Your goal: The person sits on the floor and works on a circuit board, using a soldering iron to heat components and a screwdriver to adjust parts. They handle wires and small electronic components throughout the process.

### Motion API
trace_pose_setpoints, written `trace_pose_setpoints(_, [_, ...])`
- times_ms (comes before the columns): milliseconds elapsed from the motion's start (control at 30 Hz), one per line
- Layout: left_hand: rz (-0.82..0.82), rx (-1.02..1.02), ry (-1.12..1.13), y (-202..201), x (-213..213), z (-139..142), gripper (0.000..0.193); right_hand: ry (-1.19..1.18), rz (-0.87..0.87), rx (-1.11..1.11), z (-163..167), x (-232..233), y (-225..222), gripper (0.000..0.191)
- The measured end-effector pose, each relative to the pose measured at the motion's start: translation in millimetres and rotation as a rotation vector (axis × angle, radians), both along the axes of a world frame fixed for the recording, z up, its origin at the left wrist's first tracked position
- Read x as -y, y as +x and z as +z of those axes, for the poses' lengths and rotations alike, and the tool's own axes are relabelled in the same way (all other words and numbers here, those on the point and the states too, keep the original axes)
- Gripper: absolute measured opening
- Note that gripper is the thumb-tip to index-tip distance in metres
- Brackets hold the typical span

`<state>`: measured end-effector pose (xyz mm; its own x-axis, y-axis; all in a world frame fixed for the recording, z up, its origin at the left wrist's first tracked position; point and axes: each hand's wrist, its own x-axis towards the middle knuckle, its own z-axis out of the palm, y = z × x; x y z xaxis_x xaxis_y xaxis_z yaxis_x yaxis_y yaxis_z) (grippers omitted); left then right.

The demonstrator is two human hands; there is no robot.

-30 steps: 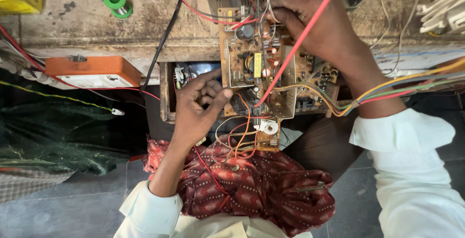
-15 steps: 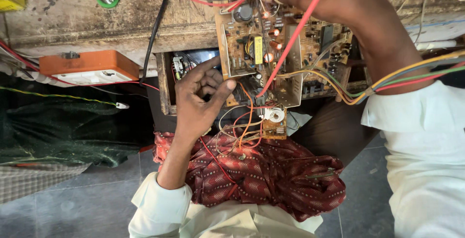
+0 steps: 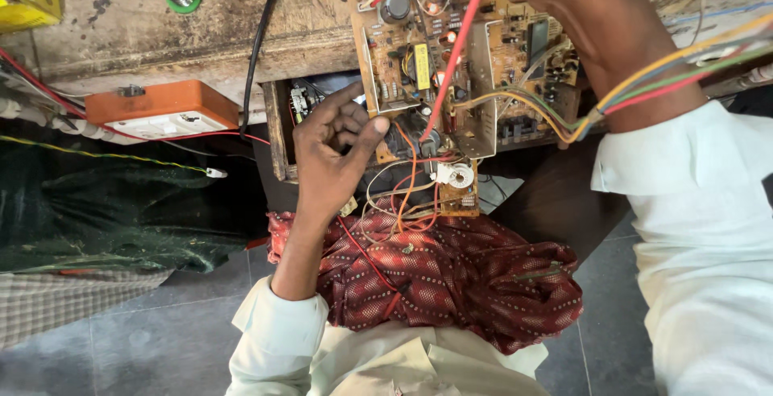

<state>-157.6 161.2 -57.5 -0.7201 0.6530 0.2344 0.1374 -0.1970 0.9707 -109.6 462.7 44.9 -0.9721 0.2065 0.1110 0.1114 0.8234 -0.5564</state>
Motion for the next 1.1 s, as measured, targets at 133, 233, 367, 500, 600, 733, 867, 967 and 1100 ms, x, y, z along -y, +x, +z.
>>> trace_pose_setpoints(133, [0.016,-0.036,-0.032,10,6,7,0.049,-0.006,0.014,-0.015,4,7,9,0.024])
trace_pose_setpoints(233, [0.023,-0.051,-0.046,18,12,11,0.047,-0.015,0.024,-0.028,7,12,16,0.024])
trace_pose_setpoints(367, [0.032,-0.071,-0.036,29,19,14,0.045,-0.025,0.035,-0.041,12,19,27,0.024])
trace_pose_setpoints(500, [0.029,-0.099,-0.024,40,27,18,0.045,-0.045,0.055,-0.064,20,28,36,0.023])
trace_pose_setpoints(600, [0.048,-0.090,-0.057,48,34,22,0.044,-0.052,0.076,-0.076,26,36,42,0.023])
trace_pose_setpoints(733, [0.035,-0.092,-0.026,55,40,23,0.042,-0.074,0.099,-0.095,33,44,49,0.022])
trace_pose_setpoints(867, [0.021,-0.059,-0.027,60,40,28,0.041,-0.102,0.108,-0.110,34,46,53,0.022])
trace_pose_setpoints(967, [0.144,-0.237,-0.054,65,39,45,0.045,-0.130,0.134,-0.134,33,43,56,0.021])
trace_pose_setpoints(1100, [0.376,-1.009,-0.051,55,35,82,0.047,-0.177,0.184,-0.165,34,36,58,0.021])
